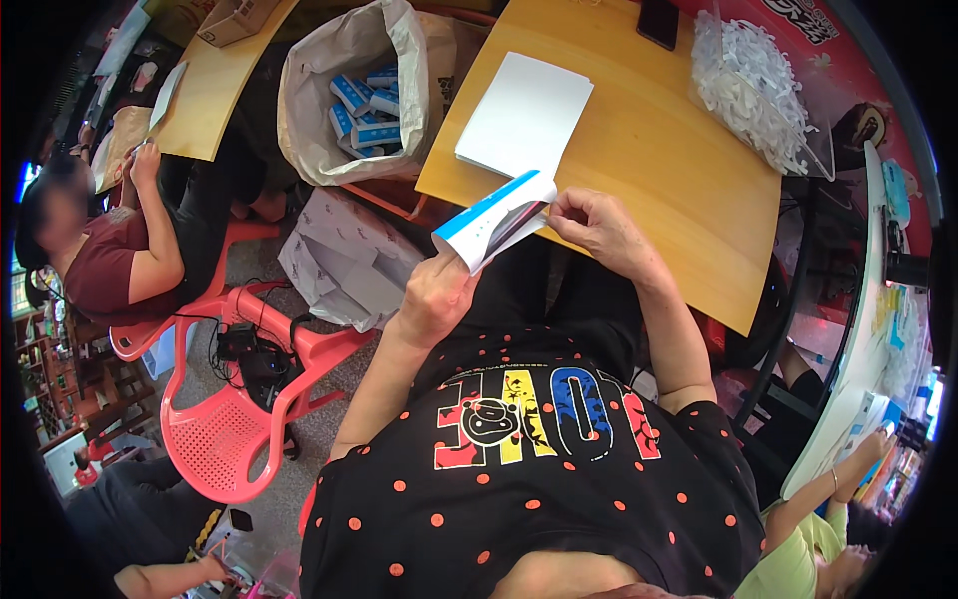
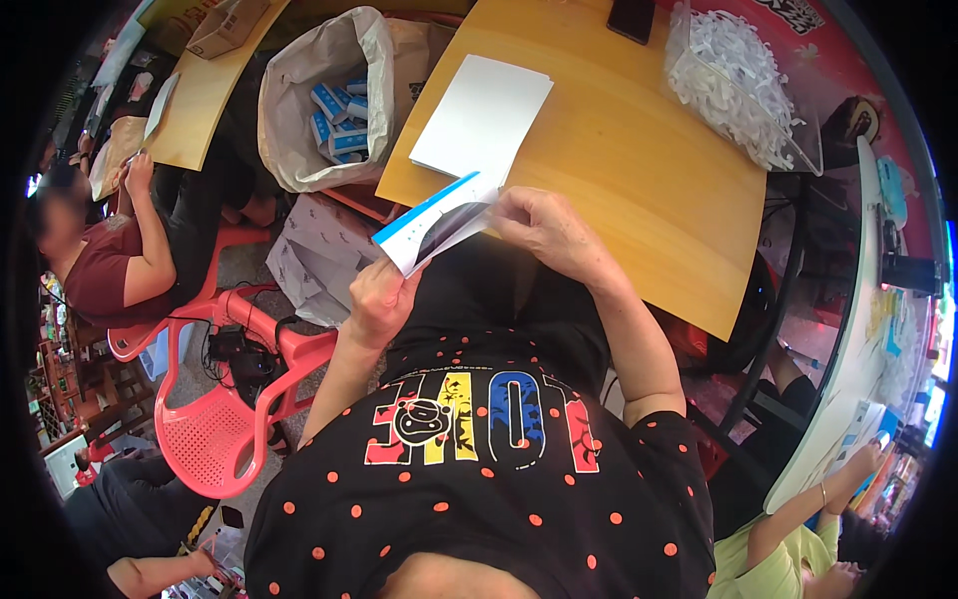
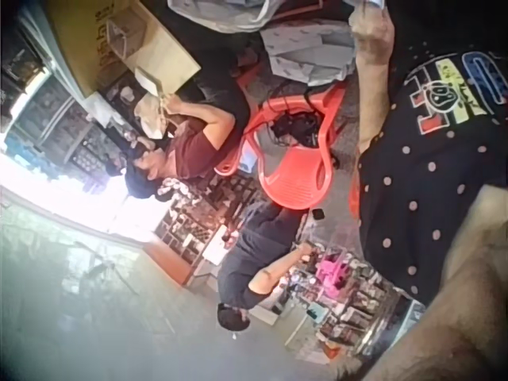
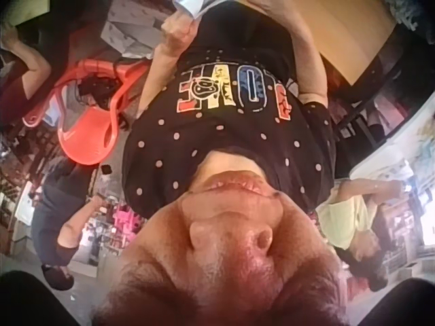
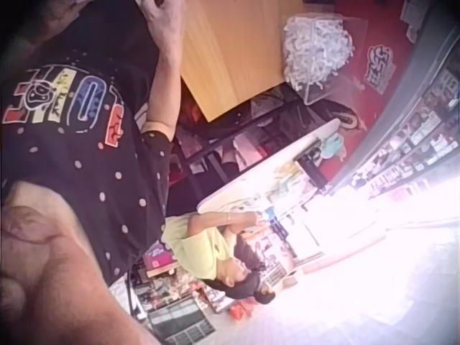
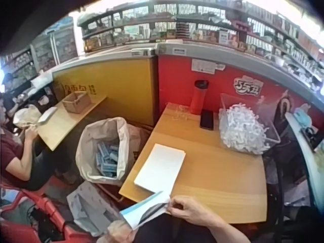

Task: Folding paper boxes or inserts and placing them in a stack.

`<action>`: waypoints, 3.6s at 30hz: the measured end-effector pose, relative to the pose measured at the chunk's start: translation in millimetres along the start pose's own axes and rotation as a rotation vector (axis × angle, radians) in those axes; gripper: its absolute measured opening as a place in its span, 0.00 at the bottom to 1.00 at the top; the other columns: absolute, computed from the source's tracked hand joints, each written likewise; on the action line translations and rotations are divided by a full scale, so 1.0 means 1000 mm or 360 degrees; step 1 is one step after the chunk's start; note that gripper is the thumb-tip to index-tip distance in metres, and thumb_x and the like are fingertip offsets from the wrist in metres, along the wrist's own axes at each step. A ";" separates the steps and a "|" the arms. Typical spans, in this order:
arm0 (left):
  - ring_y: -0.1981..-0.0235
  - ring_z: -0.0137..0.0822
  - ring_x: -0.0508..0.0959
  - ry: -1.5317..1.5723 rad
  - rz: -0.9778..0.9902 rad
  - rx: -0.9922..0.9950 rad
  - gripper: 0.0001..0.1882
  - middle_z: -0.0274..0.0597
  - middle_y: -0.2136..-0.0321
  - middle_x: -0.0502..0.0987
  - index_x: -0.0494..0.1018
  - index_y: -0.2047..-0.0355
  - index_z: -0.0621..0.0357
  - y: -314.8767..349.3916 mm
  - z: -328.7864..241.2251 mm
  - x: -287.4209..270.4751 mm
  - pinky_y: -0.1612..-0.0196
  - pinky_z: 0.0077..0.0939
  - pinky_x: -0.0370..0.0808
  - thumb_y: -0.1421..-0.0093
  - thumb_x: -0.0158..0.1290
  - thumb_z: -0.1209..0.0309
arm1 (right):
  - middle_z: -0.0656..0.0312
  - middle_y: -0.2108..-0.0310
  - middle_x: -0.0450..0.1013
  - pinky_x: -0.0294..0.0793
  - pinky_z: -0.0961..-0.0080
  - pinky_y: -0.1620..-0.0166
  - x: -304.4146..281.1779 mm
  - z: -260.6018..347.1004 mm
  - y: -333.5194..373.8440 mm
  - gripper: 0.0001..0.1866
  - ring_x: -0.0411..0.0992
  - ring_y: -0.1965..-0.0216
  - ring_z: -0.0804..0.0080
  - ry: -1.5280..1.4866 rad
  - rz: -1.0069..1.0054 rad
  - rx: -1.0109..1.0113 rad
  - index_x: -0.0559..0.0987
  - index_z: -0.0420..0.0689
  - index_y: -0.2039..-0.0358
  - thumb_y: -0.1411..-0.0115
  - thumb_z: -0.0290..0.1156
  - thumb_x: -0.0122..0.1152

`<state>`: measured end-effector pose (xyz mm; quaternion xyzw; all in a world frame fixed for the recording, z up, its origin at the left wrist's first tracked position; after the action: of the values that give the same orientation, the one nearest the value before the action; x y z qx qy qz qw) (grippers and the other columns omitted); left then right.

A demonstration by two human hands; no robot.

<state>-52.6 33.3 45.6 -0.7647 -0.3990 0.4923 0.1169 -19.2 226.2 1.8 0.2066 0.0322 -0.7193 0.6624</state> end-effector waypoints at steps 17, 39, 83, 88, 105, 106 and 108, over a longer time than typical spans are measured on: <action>0.75 0.49 0.77 0.0016 0.0022 0.0075 0.19 0.52 0.75 0.75 0.71 0.59 0.71 -0.012 -0.003 0.003 0.73 0.35 0.74 0.54 0.56 0.86 | 0.58 0.71 0.72 0.69 0.73 0.71 0.011 0.062 0.043 0.09 0.69 0.76 0.66 0.0347 -0.0581 -0.0711 0.77 0.38 0.68 0.49 0.26 0.66; 0.64 0.42 0.81 0.2423 -0.0620 -0.1493 0.11 0.53 0.62 0.77 0.70 0.57 0.69 -0.005 0.058 0.032 0.62 0.29 0.81 0.37 0.46 0.75 | 0.62 0.64 0.77 0.71 0.82 0.57 -0.214 0.057 0.034 0.11 0.72 0.63 0.79 0.0361 -0.1370 -0.0533 0.78 0.38 0.58 0.41 0.28 0.58; 0.68 0.38 0.82 0.1911 -0.0276 -0.1472 0.12 0.49 0.65 0.79 0.71 0.57 0.68 -0.006 0.036 0.056 0.67 0.24 0.80 0.41 0.53 0.75 | 0.61 0.77 0.75 0.55 0.90 0.85 0.001 0.001 0.004 0.09 0.60 0.88 0.89 -0.1000 -0.0676 -0.0052 0.73 0.35 0.67 0.47 0.22 0.63; 0.77 0.25 0.78 0.1566 -0.0456 -0.1508 0.17 0.40 0.71 0.78 0.70 0.63 0.64 -0.008 0.042 0.061 0.79 0.13 0.74 0.51 0.64 0.74 | 0.62 0.78 0.75 0.55 0.89 0.85 0.005 0.009 0.007 0.08 0.61 0.87 0.89 -0.0847 -0.0816 -0.0136 0.72 0.36 0.70 0.46 0.22 0.63; 0.73 0.34 0.82 0.2234 -0.0359 -0.1567 0.12 0.51 0.68 0.79 0.72 0.62 0.68 0.001 0.058 0.078 0.80 0.13 0.73 0.38 0.50 0.69 | 0.64 0.79 0.70 0.54 0.90 0.86 0.001 -0.019 0.003 0.05 0.58 0.89 0.88 -0.1443 -0.0800 -0.0145 0.73 0.36 0.71 0.42 0.22 0.59; 0.72 0.35 0.82 0.2323 -0.0318 -0.1572 0.13 0.52 0.67 0.79 0.71 0.61 0.69 0.000 0.058 0.078 0.79 0.14 0.74 0.37 0.48 0.68 | 0.64 0.78 0.70 0.54 0.90 0.87 -0.002 -0.022 0.003 0.05 0.58 0.89 0.87 -0.1493 -0.0807 -0.0158 0.73 0.35 0.71 0.41 0.23 0.58; 0.70 0.37 0.82 0.2422 -0.0253 -0.1594 0.15 0.53 0.65 0.79 0.71 0.59 0.69 -0.001 0.055 0.078 0.77 0.15 0.76 0.35 0.45 0.66 | 0.64 0.78 0.71 0.56 0.88 0.86 -0.006 -0.028 0.002 0.08 0.60 0.90 0.85 -0.1458 -0.0826 -0.0172 0.75 0.34 0.68 0.39 0.27 0.56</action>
<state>-84.5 78.8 -32.4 -0.8144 -0.4328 -0.3848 0.0364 -9.4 240.5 -21.3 -0.1782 -0.1734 -0.8736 0.4183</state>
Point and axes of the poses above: each hand's wrist, its own y-axis away from the middle knuckle, its own x-axis out of the palm, z = x × y, the point moved 8 cm from there along -y, towards the middle knuckle
